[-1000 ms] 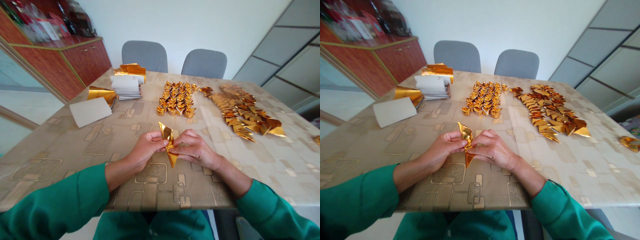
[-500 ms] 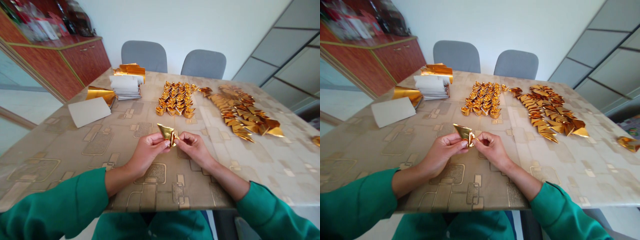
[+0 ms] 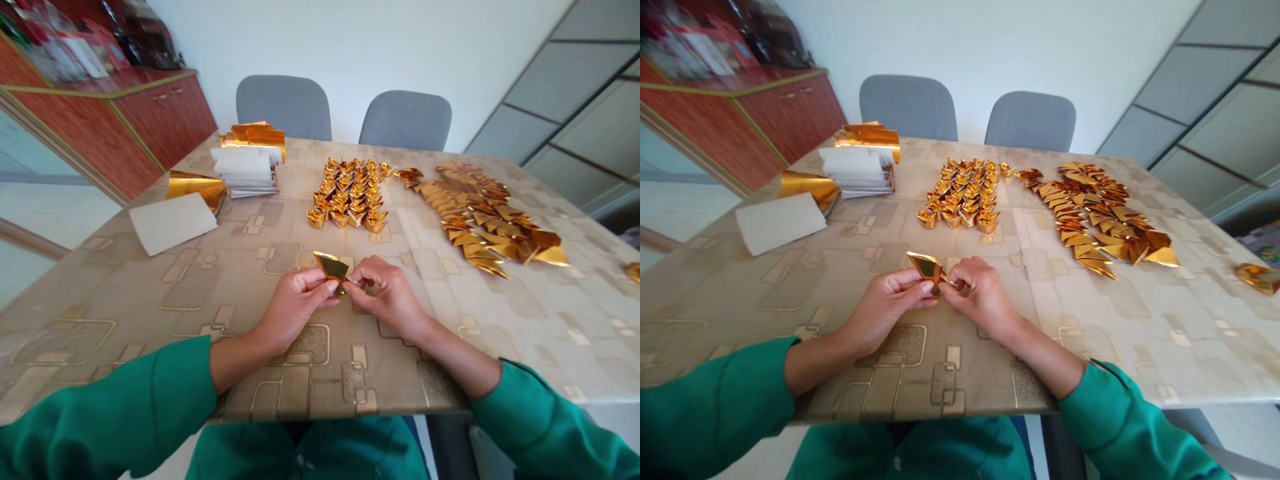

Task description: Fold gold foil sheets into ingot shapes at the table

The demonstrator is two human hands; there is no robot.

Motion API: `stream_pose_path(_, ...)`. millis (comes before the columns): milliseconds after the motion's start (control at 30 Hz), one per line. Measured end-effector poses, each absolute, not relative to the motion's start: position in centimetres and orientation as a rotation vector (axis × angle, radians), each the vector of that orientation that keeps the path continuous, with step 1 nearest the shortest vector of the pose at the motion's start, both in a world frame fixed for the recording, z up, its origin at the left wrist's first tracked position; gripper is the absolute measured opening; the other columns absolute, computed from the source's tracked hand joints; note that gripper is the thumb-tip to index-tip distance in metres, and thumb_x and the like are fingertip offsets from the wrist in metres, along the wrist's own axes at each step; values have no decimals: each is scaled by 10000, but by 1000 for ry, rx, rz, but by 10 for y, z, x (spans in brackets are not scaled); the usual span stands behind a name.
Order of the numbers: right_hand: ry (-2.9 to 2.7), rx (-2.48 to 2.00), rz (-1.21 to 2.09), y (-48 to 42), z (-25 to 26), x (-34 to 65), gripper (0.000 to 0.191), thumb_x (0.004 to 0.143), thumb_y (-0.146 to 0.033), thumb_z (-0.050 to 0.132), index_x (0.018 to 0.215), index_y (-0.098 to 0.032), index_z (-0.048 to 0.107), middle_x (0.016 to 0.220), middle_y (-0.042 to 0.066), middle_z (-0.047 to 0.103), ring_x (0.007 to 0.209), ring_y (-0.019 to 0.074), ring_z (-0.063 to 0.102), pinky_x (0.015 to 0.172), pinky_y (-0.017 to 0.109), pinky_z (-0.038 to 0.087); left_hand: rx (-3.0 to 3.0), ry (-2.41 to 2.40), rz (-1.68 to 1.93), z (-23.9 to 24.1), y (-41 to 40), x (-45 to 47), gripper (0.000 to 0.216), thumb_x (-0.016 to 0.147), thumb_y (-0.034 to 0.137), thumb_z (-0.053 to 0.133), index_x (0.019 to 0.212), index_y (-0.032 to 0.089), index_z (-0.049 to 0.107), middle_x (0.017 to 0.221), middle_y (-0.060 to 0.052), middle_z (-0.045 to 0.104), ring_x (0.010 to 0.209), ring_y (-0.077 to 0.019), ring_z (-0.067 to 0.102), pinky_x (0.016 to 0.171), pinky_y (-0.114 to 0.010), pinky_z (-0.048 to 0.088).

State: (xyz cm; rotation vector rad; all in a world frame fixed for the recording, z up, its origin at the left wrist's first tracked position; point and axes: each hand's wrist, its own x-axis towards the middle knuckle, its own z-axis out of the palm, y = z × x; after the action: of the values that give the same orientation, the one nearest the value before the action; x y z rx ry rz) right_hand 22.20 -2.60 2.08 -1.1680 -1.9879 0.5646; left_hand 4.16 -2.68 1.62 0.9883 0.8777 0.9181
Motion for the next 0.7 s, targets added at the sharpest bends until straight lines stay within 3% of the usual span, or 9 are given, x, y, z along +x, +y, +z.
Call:
stream_pose_path(167, -2068, -1124, 592, -26, 24, 225, 210, 894, -237, 606, 691, -191, 582, 652, -8, 588, 650, 133, 516, 650, 269, 381, 973, 883, 898, 13, -25, 41, 219, 733, 323, 793, 855, 144, 761, 867, -56, 737, 791, -151, 665, 735, -262, 567)
stream_pose_path(333, -1936, -1193, 680, -27, 19, 223, 128, 845, -216, 669, 766, -187, 572, 684, -21, 579, 627, 119, 504, 582, 237, 372, 939, 884, 899, 14, -25, 40, 235, 728, 343, 799, 848, 146, 752, 865, -44, 737, 751, -130, 651, 744, -268, 562)
stream_pose_path(533, -2018, -1166, 582, -29, 18, 221, 162, 828, -148, 684, 747, -197, 553, 694, -15, 585, 681, 135, 525, 619, 249, 377, 954, 874, 853, 14, -27, 41, 230, 732, 315, 793, 878, 140, 763, 875, -54, 743, 782, -136, 657, 734, -243, 552)
stream_pose_path(700, -1929, -1124, 680, -29, 18, 221, 96, 837, -204, 693, 819, -199, 599, 733, -11, 594, 697, 134, 527, 643, 260, 401, 898, 863, 901, 13, -24, 40, 234, 730, 318, 804, 875, 140, 760, 897, -66, 747, 784, -136, 665, 724, -244, 563)
